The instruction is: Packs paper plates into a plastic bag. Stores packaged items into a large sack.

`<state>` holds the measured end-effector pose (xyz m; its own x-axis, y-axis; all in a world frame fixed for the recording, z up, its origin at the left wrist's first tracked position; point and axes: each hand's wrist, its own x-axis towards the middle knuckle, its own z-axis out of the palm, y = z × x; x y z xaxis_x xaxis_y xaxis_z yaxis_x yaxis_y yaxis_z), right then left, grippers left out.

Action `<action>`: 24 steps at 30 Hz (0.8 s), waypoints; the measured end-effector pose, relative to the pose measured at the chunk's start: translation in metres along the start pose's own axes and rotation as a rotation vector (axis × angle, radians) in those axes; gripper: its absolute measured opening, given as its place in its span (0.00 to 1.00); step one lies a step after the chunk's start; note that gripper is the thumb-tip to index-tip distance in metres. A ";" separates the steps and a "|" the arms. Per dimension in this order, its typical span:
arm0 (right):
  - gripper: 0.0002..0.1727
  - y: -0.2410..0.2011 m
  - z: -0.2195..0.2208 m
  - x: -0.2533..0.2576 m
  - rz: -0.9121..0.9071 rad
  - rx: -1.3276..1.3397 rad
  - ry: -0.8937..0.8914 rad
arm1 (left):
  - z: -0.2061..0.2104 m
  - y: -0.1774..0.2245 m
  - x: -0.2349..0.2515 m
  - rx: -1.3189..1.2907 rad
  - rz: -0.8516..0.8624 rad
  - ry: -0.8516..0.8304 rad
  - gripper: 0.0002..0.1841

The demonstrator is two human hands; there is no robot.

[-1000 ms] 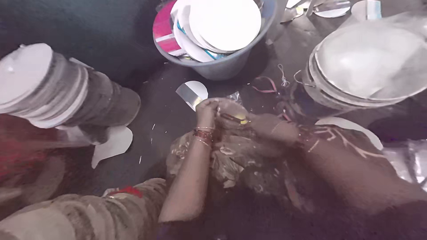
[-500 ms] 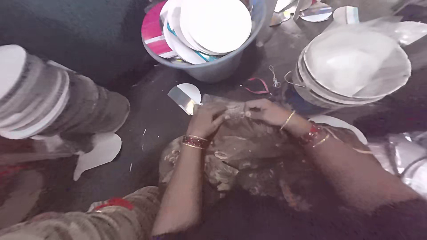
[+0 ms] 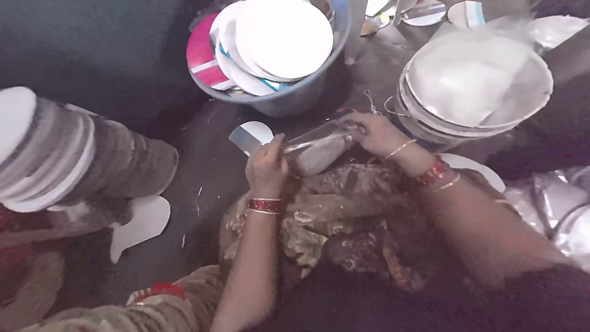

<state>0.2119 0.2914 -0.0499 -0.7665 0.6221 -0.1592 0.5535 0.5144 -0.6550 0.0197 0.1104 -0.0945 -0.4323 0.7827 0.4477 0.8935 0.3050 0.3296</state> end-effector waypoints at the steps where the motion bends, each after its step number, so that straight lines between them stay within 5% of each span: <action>1: 0.21 -0.002 -0.002 -0.002 0.006 -0.010 0.008 | -0.004 0.003 0.000 -0.026 -0.042 -0.075 0.19; 5: 0.28 0.000 -0.011 -0.005 0.059 -0.067 0.011 | -0.028 0.017 0.005 -0.039 -0.265 -0.573 0.19; 7: 0.18 -0.002 -0.010 -0.006 0.038 -0.136 0.031 | -0.038 0.026 0.010 0.018 -0.391 -0.879 0.26; 10: 0.06 0.002 0.002 -0.007 -0.156 -0.141 0.195 | -0.043 0.020 0.004 -0.114 -0.480 -1.078 0.26; 13: 0.06 0.006 0.002 -0.010 -0.258 -0.063 0.192 | -0.042 0.001 -0.012 -0.596 -0.625 -1.091 0.09; 15: 0.07 0.005 -0.002 -0.012 -0.289 0.017 0.137 | -0.044 -0.006 -0.015 -0.897 -0.720 -0.990 0.14; 18: 0.07 0.011 -0.005 -0.012 -0.427 0.139 0.195 | -0.039 -0.009 -0.007 -1.431 -0.974 -0.598 0.25; 20: 0.07 0.010 -0.012 -0.016 -0.517 0.125 0.079 | -0.038 -0.003 0.005 -1.733 -1.111 -0.423 0.26; 24: 0.06 -0.014 -0.006 -0.039 -0.722 0.031 -0.194 | -0.042 0.028 0.024 -1.866 -0.964 -0.412 0.23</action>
<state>0.2362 0.2638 -0.0301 -0.9812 0.0192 0.1922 -0.1160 0.7368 -0.6661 0.0291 0.1151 -0.0393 -0.2879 0.8726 -0.3946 -0.7796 0.0258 0.6258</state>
